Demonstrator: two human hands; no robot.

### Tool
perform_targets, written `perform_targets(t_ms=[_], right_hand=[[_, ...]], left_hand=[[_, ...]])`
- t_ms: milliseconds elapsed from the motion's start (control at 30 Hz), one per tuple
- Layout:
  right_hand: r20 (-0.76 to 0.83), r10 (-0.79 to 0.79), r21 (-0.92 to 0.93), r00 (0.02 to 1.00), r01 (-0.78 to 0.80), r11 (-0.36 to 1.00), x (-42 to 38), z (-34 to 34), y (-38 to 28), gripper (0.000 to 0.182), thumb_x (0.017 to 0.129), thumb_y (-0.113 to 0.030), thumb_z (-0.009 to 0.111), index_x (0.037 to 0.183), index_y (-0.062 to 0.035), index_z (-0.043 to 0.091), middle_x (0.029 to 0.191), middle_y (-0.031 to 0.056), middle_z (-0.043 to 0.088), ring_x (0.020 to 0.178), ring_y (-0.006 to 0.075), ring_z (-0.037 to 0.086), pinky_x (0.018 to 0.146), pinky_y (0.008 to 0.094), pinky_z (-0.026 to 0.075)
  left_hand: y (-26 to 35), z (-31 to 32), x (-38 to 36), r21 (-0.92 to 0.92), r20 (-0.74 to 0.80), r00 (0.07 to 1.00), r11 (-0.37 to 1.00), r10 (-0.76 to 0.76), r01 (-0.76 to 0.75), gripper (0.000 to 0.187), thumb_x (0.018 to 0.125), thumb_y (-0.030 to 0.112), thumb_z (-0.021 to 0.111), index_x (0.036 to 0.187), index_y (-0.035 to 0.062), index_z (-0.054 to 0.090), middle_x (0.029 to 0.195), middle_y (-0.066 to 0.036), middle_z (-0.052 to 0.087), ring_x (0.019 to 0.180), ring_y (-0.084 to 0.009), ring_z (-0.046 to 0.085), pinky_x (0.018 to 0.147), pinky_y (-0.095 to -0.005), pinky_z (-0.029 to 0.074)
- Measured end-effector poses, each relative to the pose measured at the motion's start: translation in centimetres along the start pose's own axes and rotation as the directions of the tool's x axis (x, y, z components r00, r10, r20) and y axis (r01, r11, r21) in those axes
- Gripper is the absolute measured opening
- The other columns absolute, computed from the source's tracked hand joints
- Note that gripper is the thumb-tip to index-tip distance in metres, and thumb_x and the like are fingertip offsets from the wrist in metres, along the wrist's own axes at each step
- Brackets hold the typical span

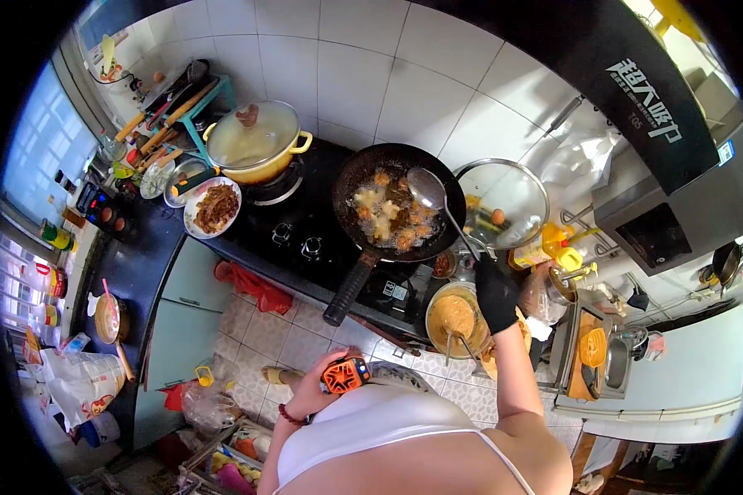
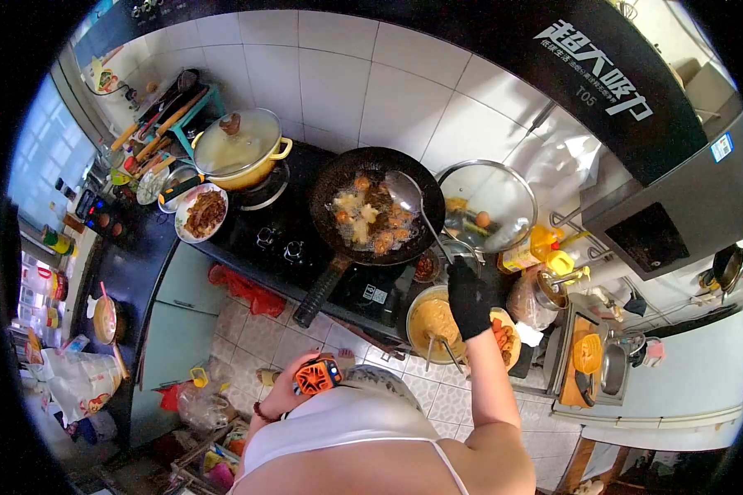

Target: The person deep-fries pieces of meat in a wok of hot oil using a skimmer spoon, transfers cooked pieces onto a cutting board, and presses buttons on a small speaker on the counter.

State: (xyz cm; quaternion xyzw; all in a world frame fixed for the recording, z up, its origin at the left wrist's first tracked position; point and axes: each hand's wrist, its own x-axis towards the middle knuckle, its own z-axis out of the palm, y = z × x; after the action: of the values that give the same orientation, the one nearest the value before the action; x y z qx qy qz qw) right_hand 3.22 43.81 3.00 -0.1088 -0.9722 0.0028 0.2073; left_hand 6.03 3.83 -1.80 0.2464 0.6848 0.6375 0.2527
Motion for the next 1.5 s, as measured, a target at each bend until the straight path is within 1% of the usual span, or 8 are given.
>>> perform_targets(t_ms=[200, 233, 467, 800, 1000, 1133, 1400, 1500], right_hand=[[-0.163, -0.051, 0.148, 0.985, 0.076, 0.986, -0.5, -2.1, -1.4, 0.019, 0.088, -0.013, 0.053, 0.102, -0.0038, 0.062, 0.088, 0.0182, 0.063, 0.077, 0.0358, 0.062, 0.064, 0.0417, 0.049], [-0.001, 0.133, 0.272, 0.991, -0.128, 0.954, -0.8, -2.1, -2.6, 0.019, 0.088, -0.009, 0.053, 0.103, -0.0021, 0.061, 0.09, 0.0206, 0.062, 0.081, 0.038, 0.061, 0.07, 0.0418, 0.049], [0.049, 0.037, 0.444, 0.998, -0.055, 0.894, 2.9, 1.1, -7.9, 0.027, 0.091, -0.019, 0.048, 0.111, -0.0023, 0.055, 0.08, 0.0226, 0.063, 0.074, 0.0398, 0.062, 0.061, 0.0473, 0.048], [0.256, 0.29, 0.296, 0.922, -0.361, 0.885, 2.1, 1.0, -10.6, 0.031, 0.09, -0.015, 0.046, 0.118, -0.0058, 0.054, 0.08, 0.0192, 0.063, 0.069, 0.0355, 0.063, 0.059, 0.0461, 0.048], [-0.091, 0.06, 0.011, 0.994, -0.059, 0.998, 0.3, 2.7, -2.4, 0.03, 0.09, -0.019, 0.049, 0.115, -0.0052, 0.059, 0.092, 0.0189, 0.065, 0.079, 0.0354, 0.063, 0.067, 0.0458, 0.049], [0.104, 0.034, 0.273, 0.994, -0.061, 0.96, 0.9, -1.4, 2.6, 0.027, 0.09, -0.018, 0.052, 0.103, 0.0003, 0.065, 0.095, 0.0204, 0.066, 0.085, 0.0368, 0.063, 0.074, 0.0421, 0.05], [0.353, -0.069, 0.688, 0.933, -0.209, 0.695, 1.4, -6.0, 3.8, 0.028, 0.085, -0.007, 0.062, 0.113, -0.0023, 0.064, 0.093, 0.0113, 0.07, 0.072, 0.0111, 0.059, 0.069, 0.0289, 0.049], [0.272, -0.12, 0.513, 0.955, -0.038, 0.858, 1.5, -4.9, 4.2, 0.031, 0.084, -0.017, 0.063, 0.114, -0.012, 0.065, 0.09, 0.0136, 0.069, 0.075, 0.0235, 0.065, 0.07, 0.034, 0.05]], left_hand=[[-0.4, -1.2, -0.2, 0.066, 0.013, 1.0, 0.998, 0.002, -0.002, 0.074, 0.067, 0.007, 0.081, 0.132, 0.0061, 0.043, 0.134, -0.011, 0.046, 0.124, -0.022, 0.044, 0.102, -0.0345, 0.038], [-0.1, -1.5, -0.1, 0.034, 0.024, 0.999, 0.999, -0.022, 0.021, 0.074, 0.067, 0.007, 0.081, 0.132, 0.0061, 0.044, 0.134, -0.011, 0.046, 0.125, -0.0224, 0.044, 0.103, -0.0345, 0.037], [0.8, -2.9, 0.2, 0.015, 0.103, 0.993, 0.998, -0.06, 0.059, 0.072, 0.069, 0.009, 0.08, 0.131, 0.0043, 0.044, 0.134, -0.011, 0.046, 0.125, -0.0228, 0.043, 0.104, -0.0348, 0.036], [0.2, -4.2, -0.6, 0.033, 0.069, 0.997, 0.999, -0.024, 0.022, 0.073, 0.07, 0.007, 0.079, 0.132, 0.0049, 0.043, 0.135, -0.013, 0.045, 0.127, -0.0228, 0.042, 0.104, -0.0339, 0.036], [0.1, -3.4, -0.5, 0.007, 0.008, 0.999, 0.999, -0.045, 0.045, 0.069, 0.069, 0.009, 0.079, 0.129, 0.0048, 0.046, 0.128, -0.014, 0.05, 0.122, -0.0259, 0.046, 0.103, -0.0347, 0.037], [-1.3, -2.6, -0.4, -0.02, 0.05, 0.997, 0.998, -0.066, 0.068, 0.073, 0.069, 0.005, 0.079, 0.132, 0.0057, 0.043, 0.135, -0.014, 0.045, 0.128, -0.0238, 0.041, 0.105, -0.0348, 0.036], [-0.9, -0.1, 0.6, 0.024, 0.028, 0.997, 0.998, -0.065, 0.064, 0.072, 0.068, 0.005, 0.079, 0.13, 0.005, 0.045, 0.133, -0.014, 0.047, 0.128, -0.0246, 0.041, 0.105, -0.0345, 0.036], [-0.5, 0.8, 0.6, 0.002, -0.012, 0.997, 0.997, -0.074, 0.074, 0.072, 0.067, 0.005, 0.08, 0.13, 0.0047, 0.045, 0.133, -0.014, 0.046, 0.128, -0.0244, 0.042, 0.105, -0.0344, 0.036]])
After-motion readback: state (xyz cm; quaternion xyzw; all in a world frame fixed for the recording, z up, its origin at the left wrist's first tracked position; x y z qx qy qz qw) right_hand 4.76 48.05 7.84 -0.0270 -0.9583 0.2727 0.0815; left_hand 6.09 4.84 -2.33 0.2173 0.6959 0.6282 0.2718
